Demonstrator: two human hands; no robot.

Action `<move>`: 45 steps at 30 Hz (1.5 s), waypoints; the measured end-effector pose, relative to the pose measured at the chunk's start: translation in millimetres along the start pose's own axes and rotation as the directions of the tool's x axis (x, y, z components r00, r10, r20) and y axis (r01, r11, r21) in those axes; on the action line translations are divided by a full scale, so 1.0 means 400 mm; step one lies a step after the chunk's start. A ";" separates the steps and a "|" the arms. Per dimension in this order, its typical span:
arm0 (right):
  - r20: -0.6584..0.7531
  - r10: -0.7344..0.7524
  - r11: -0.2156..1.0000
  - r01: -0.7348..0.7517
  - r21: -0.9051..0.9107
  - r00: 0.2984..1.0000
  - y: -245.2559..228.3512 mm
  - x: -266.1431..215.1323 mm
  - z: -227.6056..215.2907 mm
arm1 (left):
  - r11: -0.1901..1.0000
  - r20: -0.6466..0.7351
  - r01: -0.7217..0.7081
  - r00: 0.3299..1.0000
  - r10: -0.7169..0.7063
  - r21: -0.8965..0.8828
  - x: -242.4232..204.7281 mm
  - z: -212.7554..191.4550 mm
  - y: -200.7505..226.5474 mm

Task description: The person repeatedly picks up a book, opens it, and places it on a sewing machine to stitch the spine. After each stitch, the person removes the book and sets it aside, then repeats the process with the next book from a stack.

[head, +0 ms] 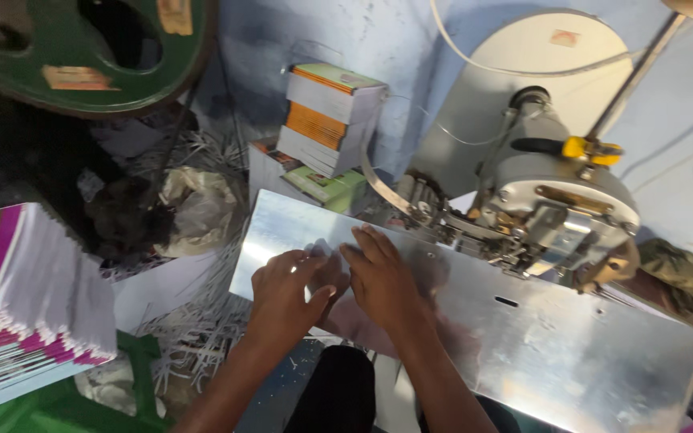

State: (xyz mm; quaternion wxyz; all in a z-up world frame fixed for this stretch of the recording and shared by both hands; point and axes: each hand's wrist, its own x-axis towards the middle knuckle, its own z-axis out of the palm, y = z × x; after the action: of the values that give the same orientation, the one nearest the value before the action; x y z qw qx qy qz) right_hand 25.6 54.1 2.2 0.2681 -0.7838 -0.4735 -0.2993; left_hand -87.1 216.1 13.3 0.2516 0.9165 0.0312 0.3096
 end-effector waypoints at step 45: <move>-0.107 0.111 0.992 -0.116 -0.043 0.988 -0.010 0.083 0.093 | 0.714 -0.171 0.254 0.967 -0.188 0.652 -0.307 -0.634 -0.647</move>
State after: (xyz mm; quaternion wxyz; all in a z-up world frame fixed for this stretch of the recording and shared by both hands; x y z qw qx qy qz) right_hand 42.1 101.1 1.6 0.2898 -0.7991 -0.4058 -0.3358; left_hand -308.4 527.6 -6.0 -0.0604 0.9196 0.2611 0.2871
